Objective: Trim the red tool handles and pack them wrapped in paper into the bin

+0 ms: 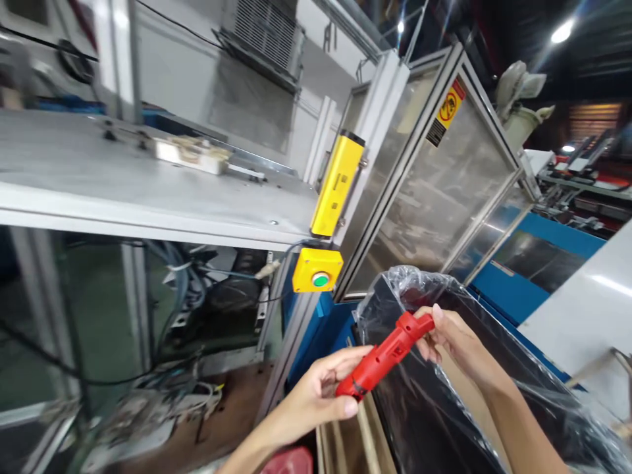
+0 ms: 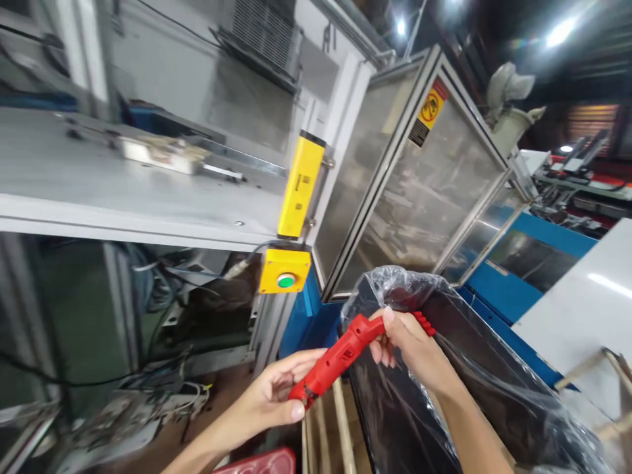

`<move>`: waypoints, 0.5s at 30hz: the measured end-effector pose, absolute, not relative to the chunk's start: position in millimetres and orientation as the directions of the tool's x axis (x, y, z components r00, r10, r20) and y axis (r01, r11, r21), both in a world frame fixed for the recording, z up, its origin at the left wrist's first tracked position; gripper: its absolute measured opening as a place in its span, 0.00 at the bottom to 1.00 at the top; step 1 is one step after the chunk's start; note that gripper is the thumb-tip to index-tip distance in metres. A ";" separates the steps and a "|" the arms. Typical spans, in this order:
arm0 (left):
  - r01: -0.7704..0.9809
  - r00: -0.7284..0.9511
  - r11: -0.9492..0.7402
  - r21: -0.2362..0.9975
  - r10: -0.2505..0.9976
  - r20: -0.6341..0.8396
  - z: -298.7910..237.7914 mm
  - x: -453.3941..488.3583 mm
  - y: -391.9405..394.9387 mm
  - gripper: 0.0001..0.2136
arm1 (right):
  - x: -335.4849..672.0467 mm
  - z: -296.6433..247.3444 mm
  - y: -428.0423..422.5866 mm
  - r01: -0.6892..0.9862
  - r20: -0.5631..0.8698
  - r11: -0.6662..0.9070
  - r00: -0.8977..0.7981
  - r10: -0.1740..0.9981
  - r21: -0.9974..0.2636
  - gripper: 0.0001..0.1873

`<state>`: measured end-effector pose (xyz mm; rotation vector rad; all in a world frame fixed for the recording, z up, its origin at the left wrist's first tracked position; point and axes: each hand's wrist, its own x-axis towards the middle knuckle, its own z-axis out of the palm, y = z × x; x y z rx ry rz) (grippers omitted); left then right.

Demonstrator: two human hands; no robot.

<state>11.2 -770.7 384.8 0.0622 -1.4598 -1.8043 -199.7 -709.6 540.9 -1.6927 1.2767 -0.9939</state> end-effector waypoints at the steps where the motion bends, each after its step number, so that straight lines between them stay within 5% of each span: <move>1: 0.542 -0.659 -0.005 0.840 -0.622 0.422 383.3 19.2 -770.6 0.32 | -194.0 540.4 -713.9 -0.372 0.128 -0.210 0.233 -0.964 -0.904 0.31; 15: 0.465 -0.342 0.201 0.862 -0.857 0.385 374.8 87.6 -758.1 0.29 | -138.1 535.0 -767.2 -0.277 0.107 -0.294 0.535 -0.838 -0.915 0.31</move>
